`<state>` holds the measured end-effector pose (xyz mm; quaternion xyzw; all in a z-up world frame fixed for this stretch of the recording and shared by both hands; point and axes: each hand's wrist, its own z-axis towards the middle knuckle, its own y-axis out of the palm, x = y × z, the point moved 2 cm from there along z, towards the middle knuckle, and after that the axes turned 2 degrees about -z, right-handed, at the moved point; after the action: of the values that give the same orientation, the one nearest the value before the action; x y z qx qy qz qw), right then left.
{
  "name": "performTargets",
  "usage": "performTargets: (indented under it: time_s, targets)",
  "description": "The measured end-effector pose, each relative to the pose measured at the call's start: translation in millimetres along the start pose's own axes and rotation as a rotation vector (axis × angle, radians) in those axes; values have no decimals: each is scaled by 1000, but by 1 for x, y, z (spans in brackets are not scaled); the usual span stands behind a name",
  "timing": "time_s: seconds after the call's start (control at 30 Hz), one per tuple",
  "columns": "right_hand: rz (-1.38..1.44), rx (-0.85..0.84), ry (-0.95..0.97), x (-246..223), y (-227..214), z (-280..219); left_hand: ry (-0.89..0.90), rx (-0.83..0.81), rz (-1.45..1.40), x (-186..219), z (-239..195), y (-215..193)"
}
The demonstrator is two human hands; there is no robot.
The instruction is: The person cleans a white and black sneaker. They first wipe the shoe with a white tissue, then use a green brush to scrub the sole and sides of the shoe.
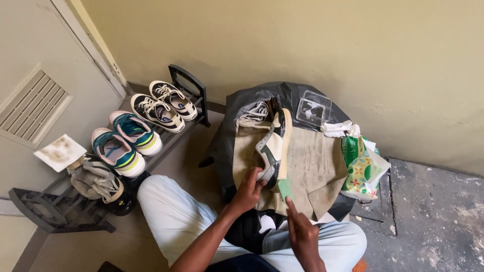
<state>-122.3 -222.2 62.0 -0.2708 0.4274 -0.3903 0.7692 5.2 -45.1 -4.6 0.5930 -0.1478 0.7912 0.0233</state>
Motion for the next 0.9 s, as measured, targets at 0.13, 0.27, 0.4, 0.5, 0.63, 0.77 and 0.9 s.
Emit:
performTargets:
  time_s: [0.13,0.27,0.4,0.5,0.63,0.77,0.9]
  targets:
    - [-58,75,-51,22,16,19,1,-27,-2,-11,-1,1]
    - [-7,87,8,28,22,116,68,-44,12,-36,-2,6]
    - [-45,170,-42,38,23,197,175,-30,50,-49,-1,12]
    - [31,120,23,64,36,209,109,-42,48,-43,-2,10]
    - [34,136,4,38,23,189,105,-29,65,-41,-5,12]
    - [47,96,38,26,17,125,57,-41,48,-42,-5,11]
    - [132,26,166,22,4,45,70,-28,32,-25,-4,6]
